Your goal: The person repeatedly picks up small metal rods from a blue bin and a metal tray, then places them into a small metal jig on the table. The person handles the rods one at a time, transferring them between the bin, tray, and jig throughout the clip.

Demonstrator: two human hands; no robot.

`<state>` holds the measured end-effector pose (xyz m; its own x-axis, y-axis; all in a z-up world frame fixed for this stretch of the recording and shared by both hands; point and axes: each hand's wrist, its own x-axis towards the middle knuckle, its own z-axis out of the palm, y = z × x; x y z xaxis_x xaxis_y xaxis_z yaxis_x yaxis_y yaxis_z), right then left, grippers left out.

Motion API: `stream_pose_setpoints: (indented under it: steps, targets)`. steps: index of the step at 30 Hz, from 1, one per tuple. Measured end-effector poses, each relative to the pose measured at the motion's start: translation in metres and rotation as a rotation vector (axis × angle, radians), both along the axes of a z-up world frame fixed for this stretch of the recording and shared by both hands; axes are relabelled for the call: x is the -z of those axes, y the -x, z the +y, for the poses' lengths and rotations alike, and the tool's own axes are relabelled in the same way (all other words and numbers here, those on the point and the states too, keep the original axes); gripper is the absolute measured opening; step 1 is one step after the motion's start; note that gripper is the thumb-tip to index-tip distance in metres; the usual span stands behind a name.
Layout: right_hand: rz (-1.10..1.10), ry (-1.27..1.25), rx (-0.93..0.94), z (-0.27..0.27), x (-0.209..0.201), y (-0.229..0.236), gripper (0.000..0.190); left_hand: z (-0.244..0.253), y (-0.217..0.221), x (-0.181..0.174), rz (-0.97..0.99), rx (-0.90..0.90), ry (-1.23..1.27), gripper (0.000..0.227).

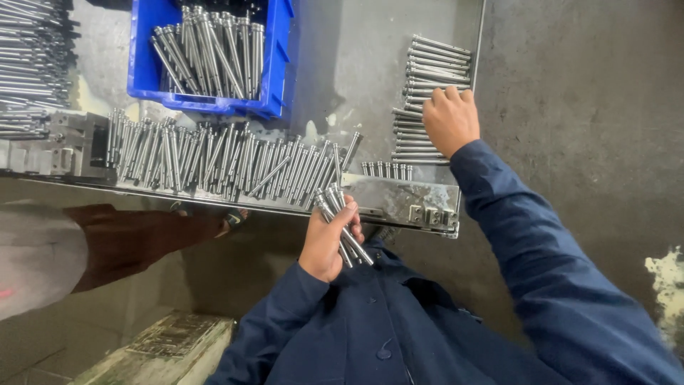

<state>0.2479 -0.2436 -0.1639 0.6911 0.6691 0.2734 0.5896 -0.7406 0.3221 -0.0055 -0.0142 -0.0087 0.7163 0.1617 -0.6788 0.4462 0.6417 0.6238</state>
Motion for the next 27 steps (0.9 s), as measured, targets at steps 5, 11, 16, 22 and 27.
stream_pose_setpoints:
  steps: [5,11,16,22,27]
  targets:
    - [-0.022,0.001,-0.033,-0.008,-0.021,0.001,0.023,0.004,0.009,0.006,-0.054,0.007,-0.039,0.024]
    - [-0.059,-0.120,0.014,-0.019,-0.032,0.007,0.023,-0.001,0.005,-0.011,-0.009,0.002,0.081,0.035]
    - [0.240,-0.914,0.026,-0.001,-0.151,0.102,0.030,-0.010,0.005,-0.012,-0.120,0.025,0.191,0.049]
    - [0.826,-1.177,0.463,0.041,-0.177,0.229,0.010,-0.036,-0.003,-0.012,-0.219,0.143,0.123,0.037]
    - [1.349,-1.800,0.680,0.044,-0.149,0.250,0.041,-0.052,-0.001,0.005,-0.188,0.293,0.060,0.037]
